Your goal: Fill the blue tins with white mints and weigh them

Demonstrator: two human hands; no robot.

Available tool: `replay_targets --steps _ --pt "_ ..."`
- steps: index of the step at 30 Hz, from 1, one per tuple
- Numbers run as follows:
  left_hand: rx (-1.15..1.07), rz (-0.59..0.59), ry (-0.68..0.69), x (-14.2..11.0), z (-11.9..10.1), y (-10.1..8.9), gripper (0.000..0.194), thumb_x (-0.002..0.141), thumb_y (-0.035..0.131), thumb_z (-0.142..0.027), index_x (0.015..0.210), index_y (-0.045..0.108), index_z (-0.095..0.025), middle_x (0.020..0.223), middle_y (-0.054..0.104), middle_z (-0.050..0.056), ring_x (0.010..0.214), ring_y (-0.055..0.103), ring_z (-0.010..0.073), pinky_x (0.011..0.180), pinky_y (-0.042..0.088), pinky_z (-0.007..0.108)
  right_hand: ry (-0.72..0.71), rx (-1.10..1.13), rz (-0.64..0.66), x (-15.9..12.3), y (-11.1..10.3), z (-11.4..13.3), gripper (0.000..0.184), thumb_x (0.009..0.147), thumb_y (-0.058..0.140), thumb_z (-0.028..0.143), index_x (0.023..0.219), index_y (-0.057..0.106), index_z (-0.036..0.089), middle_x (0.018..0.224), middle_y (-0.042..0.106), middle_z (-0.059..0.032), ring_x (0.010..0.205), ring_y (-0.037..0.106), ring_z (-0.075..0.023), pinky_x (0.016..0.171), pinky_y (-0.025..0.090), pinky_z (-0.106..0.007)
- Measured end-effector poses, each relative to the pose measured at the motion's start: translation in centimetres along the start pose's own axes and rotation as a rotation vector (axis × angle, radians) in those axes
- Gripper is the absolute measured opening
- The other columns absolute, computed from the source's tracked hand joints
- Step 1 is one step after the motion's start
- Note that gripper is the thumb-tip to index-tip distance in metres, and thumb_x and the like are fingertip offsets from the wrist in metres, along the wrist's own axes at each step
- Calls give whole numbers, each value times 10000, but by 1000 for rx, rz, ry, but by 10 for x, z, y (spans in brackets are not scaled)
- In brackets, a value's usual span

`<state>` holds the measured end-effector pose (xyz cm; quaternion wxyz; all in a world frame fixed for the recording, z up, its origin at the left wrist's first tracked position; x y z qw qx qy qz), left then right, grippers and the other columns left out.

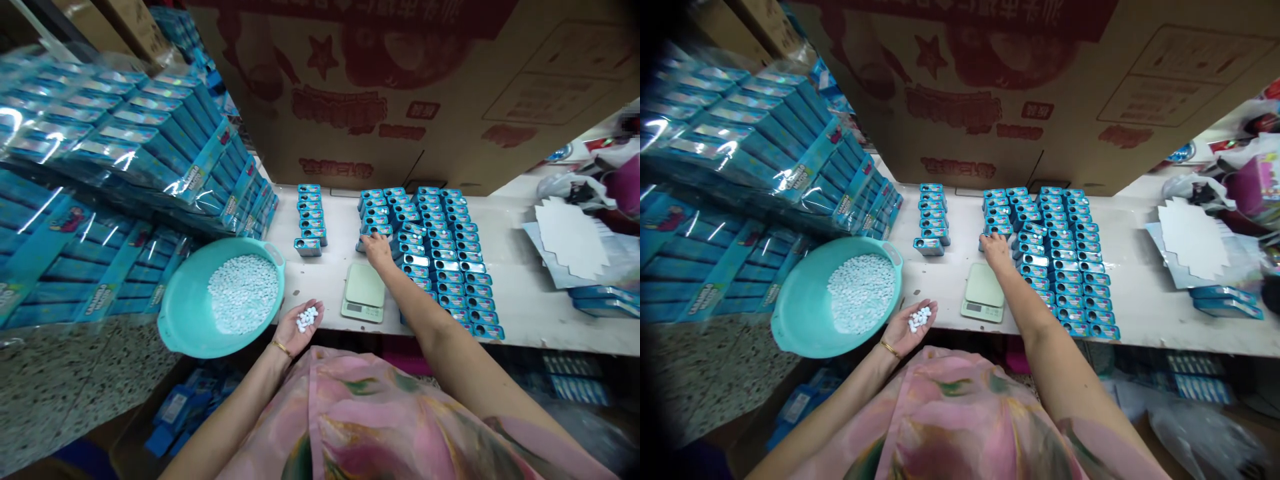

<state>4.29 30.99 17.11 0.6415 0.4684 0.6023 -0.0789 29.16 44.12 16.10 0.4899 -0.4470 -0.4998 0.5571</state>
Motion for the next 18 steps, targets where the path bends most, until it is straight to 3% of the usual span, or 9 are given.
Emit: replay_targets --steps 4,8,13,18 --pt "-7 52 -16 1 -3 -1 180 762 437 -96 820 603 -60 831 645 158 832 613 219 688 526 318 -38 -28 -27 -19 -23 3 306 780 370 61 1010 545 159 864 587 -104 901 414 -223 747 267 -335" --pt "-2 15 -16 5 -3 -3 185 762 435 -91 843 600 -69 819 646 156 827 615 217 668 531 314 -215 6 -32 -62 -41 27 269 810 356 109 992 550 153 848 582 -93 885 405 -216 752 265 -332" --pt "25 12 -45 7 2 1 199 757 440 -91 871 601 -64 802 646 153 801 622 215 647 535 308 -292 31 51 -103 -25 50 269 821 352 100 989 558 145 794 592 -83 825 425 -201 733 291 -330" --pt "50 19 -41 6 3 1 193 761 426 -89 847 596 -58 817 646 151 813 618 211 669 529 311 -254 98 -14 -125 -27 78 284 854 334 147 1075 512 137 1003 570 -101 856 443 -199 729 321 -335"
Point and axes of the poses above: each hand's wrist, its own x-axis towards the middle knuckle, its own y-axis out of the palm, z = x × y, the point moved 3 cm from there along x, towards the middle knuckle
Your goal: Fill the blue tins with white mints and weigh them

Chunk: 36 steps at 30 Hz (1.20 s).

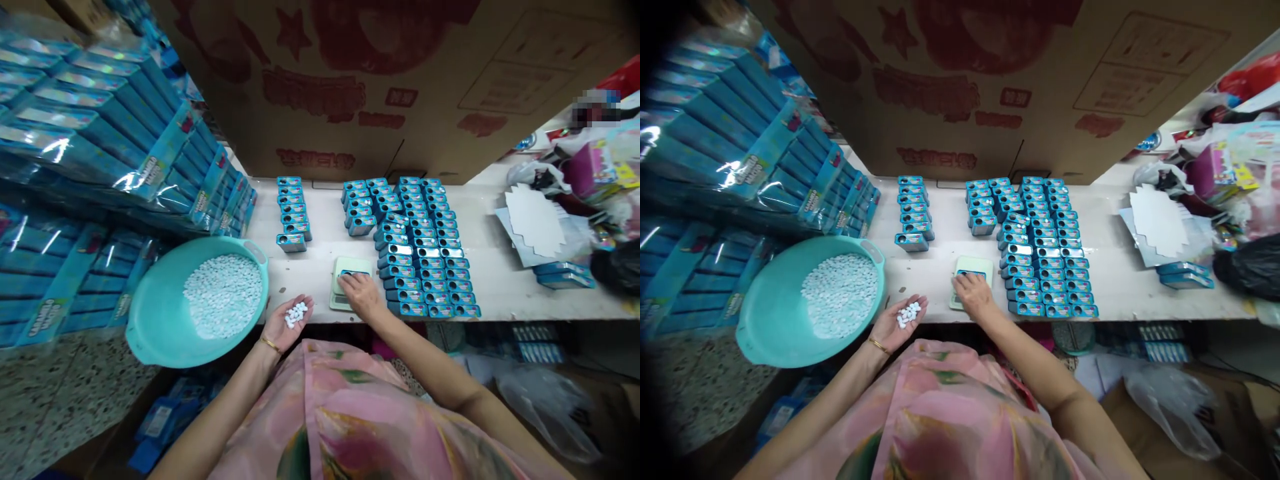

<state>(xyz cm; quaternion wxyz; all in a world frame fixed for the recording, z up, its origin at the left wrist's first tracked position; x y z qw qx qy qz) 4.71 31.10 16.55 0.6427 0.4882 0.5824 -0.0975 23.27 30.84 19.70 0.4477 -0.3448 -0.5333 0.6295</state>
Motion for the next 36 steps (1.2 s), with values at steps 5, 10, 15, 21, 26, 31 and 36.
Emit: replay_targets --steps 5,10,15,21,26,31,36 --pt "-26 -2 -82 -3 8 -4 223 791 389 -104 893 585 -68 694 643 75 646 619 128 591 515 223 -213 151 68 5 -3 73 250 835 409 198 1064 489 138 1008 538 -89 842 453 -176 719 377 -296" --pt "24 -28 -181 -12 14 -7 267 812 366 -138 971 571 -78 705 642 64 678 621 138 649 504 245 -239 173 192 10 10 100 163 810 414 125 945 505 117 956 507 -97 922 435 -189 698 413 -286" --pt "60 -106 -182 -16 15 -10 236 819 359 -132 779 587 -91 554 598 26 559 604 125 663 507 273 -213 197 261 9 14 97 139 794 443 148 917 505 132 921 500 -78 838 449 -178 608 430 -256" --pt "78 -73 -154 -6 14 -12 238 815 361 -104 672 552 -100 548 597 26 515 592 111 658 515 272 -155 198 237 9 5 90 211 758 486 156 966 468 134 942 475 -77 854 442 -180 596 435 -253" --pt "79 -36 -157 -4 16 -12 204 801 376 -88 713 560 -96 589 614 36 561 605 121 663 517 273 -139 279 260 7 12 84 351 681 606 223 993 468 141 965 476 -69 869 442 -176 677 436 -261" --pt "62 2 -151 -2 17 0 204 795 367 -69 760 569 -68 633 635 67 583 610 123 568 514 221 -7 487 131 9 15 67 232 725 552 173 956 531 157 925 506 -52 856 470 -146 743 417 -250" --pt "66 124 -89 8 16 31 213 780 378 -68 811 588 -56 749 657 117 732 628 173 668 524 280 127 670 -106 13 -5 25 176 726 523 110 887 584 144 830 532 -32 774 503 -107 724 422 -214"
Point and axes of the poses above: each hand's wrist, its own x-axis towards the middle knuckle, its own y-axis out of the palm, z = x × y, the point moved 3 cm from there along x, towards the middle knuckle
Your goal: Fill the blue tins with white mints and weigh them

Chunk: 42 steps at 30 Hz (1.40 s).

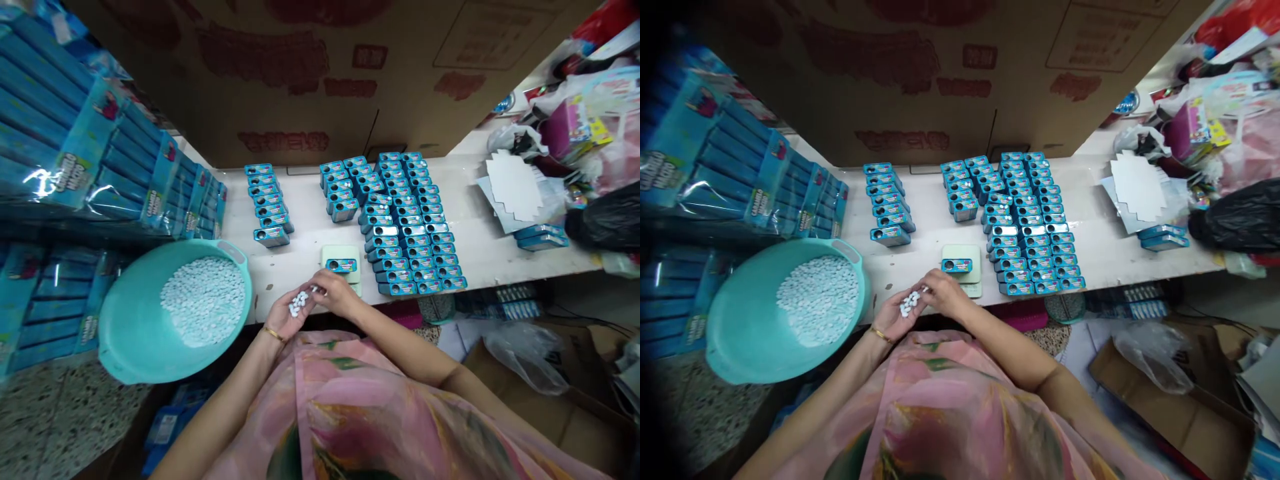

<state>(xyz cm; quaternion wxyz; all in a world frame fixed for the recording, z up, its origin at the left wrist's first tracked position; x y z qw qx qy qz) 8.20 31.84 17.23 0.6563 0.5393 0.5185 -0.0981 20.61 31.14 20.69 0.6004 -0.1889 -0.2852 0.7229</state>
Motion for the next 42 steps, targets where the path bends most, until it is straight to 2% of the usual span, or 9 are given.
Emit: replay_targets --steps 5,11,14,19,22,25,30,38,42 --pt "81 -4 40 9 -8 12 197 768 413 -88 817 600 -52 852 651 155 849 612 217 712 518 299 117 -103 -40 9 -31 -32 215 702 547 108 911 595 129 842 560 -45 705 521 -106 689 437 -224" --pt "53 -42 39 4 -6 -3 189 759 424 -76 814 604 -58 845 653 147 850 612 210 714 517 298 76 -350 -7 5 -35 -44 231 808 428 115 972 585 153 931 581 -74 882 511 -152 798 412 -273" --pt "18 -22 19 3 -1 -10 209 772 407 -89 824 607 -56 824 657 136 820 619 198 715 513 300 -17 -390 -8 -2 -20 -21 240 849 377 174 994 568 154 956 570 -81 897 493 -155 800 410 -276" --pt "-37 48 -49 0 3 -26 294 821 366 -180 1008 574 -91 839 657 94 786 621 155 749 491 288 -221 -504 250 -13 31 32 306 807 443 205 1092 475 100 1054 500 -134 942 446 -207 759 423 -332" --pt "-45 50 -68 -5 4 -36 345 841 334 -225 1103 523 -102 937 639 116 874 601 175 809 462 321 -267 -542 359 -16 47 43 341 748 506 189 1058 472 51 1036 483 -159 941 431 -228 754 420 -343" --pt "-71 7 -94 -11 6 -40 302 839 340 -192 1028 549 -82 823 656 92 764 623 144 751 487 274 -254 -494 392 -17 47 40 316 726 544 198 1008 487 69 951 494 -121 883 442 -202 738 421 -309" --pt "-72 -60 -141 -16 8 -34 228 826 376 -169 702 558 -113 553 605 29 517 593 107 544 503 211 -180 -349 361 -16 42 27 229 770 525 233 973 495 133 898 497 -65 820 451 -159 686 421 -255" --pt "-31 -5 -84 -5 10 -6 224 813 369 -114 685 553 -103 577 613 34 534 595 102 567 510 224 -133 -397 256 -16 25 18 164 816 445 149 959 525 147 895 528 -66 834 465 -151 654 416 -232" --pt "-13 65 -52 3 9 10 200 795 387 -118 749 578 -81 660 642 72 629 618 135 631 513 259 -115 -335 148 -11 3 2 189 801 462 144 972 542 146 916 541 -61 843 490 -134 726 420 -232"
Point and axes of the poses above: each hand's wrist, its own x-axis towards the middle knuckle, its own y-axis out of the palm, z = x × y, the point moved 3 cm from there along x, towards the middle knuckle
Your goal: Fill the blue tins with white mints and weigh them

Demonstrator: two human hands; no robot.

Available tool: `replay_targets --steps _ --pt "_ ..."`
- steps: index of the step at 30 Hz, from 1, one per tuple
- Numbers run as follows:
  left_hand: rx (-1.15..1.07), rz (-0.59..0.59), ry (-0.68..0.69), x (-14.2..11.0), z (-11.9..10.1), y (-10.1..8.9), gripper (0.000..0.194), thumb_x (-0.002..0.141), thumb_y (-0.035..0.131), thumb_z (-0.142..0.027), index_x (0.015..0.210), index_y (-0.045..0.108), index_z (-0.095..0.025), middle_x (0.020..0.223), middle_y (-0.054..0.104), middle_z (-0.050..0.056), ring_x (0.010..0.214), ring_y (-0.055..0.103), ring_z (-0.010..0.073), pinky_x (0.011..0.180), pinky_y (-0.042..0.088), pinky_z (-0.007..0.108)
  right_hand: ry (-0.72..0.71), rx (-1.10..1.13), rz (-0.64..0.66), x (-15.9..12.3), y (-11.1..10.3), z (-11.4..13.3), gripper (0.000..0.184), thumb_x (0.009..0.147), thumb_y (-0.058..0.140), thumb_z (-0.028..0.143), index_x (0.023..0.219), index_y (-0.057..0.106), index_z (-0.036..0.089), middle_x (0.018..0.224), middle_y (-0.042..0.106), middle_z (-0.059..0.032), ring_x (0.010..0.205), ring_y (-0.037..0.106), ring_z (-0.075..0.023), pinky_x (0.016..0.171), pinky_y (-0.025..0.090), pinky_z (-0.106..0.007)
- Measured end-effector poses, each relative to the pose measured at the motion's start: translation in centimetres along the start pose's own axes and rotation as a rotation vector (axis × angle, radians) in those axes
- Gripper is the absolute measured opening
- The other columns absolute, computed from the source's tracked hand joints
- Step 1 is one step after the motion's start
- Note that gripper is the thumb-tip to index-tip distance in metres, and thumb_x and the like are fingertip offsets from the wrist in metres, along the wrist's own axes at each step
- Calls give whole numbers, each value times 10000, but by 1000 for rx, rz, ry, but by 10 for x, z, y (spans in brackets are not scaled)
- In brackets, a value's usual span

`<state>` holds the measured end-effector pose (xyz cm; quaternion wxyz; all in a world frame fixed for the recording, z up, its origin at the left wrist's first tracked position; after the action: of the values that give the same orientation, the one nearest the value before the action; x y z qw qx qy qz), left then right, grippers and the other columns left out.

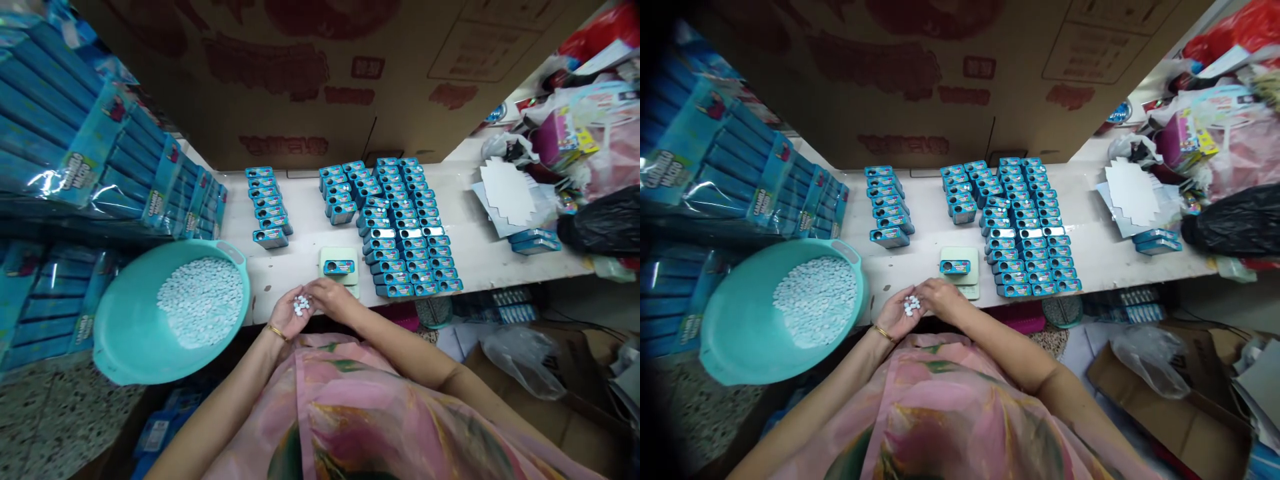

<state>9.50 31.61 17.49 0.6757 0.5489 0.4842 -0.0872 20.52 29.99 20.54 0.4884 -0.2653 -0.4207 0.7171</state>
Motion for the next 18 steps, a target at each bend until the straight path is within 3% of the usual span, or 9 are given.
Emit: replay_targets --steps 4,8,11,15,18 --pt "43 44 1 0 -2 6 250 780 400 -150 923 580 -51 943 629 168 948 572 226 801 472 344 190 -16 -78 4 -21 -35 183 800 444 129 926 576 145 901 547 -65 848 510 -132 756 416 -232" --pt "53 -10 23 -3 -5 4 277 767 408 -143 971 570 -49 989 614 177 1039 517 248 816 467 347 283 -110 5 9 -26 -51 213 825 412 164 945 587 163 911 552 -75 832 527 -151 702 426 -245" --pt "46 -20 36 -6 -6 -1 272 770 402 -141 959 576 -53 991 613 175 1040 516 245 810 472 344 294 -69 -36 8 -24 -55 234 829 409 167 1001 568 172 951 556 -68 857 531 -143 713 427 -234" --pt "34 -19 53 -8 -8 -7 254 771 401 -140 908 594 -50 986 617 171 1034 520 251 801 475 334 290 47 -220 1 -30 -56 222 841 395 177 983 565 172 950 574 -52 871 534 -128 754 426 -231" --pt "10 -2 47 -9 -8 -10 258 778 394 -145 911 597 -56 986 622 158 1021 529 246 817 466 344 270 58 -285 -2 -32 -36 228 854 357 168 942 567 153 909 586 -62 872 527 -133 782 419 -249"
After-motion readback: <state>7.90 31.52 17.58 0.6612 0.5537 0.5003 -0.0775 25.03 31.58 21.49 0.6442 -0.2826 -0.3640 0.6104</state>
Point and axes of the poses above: each hand's wrist, its own x-axis towards the middle knuckle, its own y-axis out of the palm, z = x × y, the point moved 3 cm from there along x, towards the middle knuckle
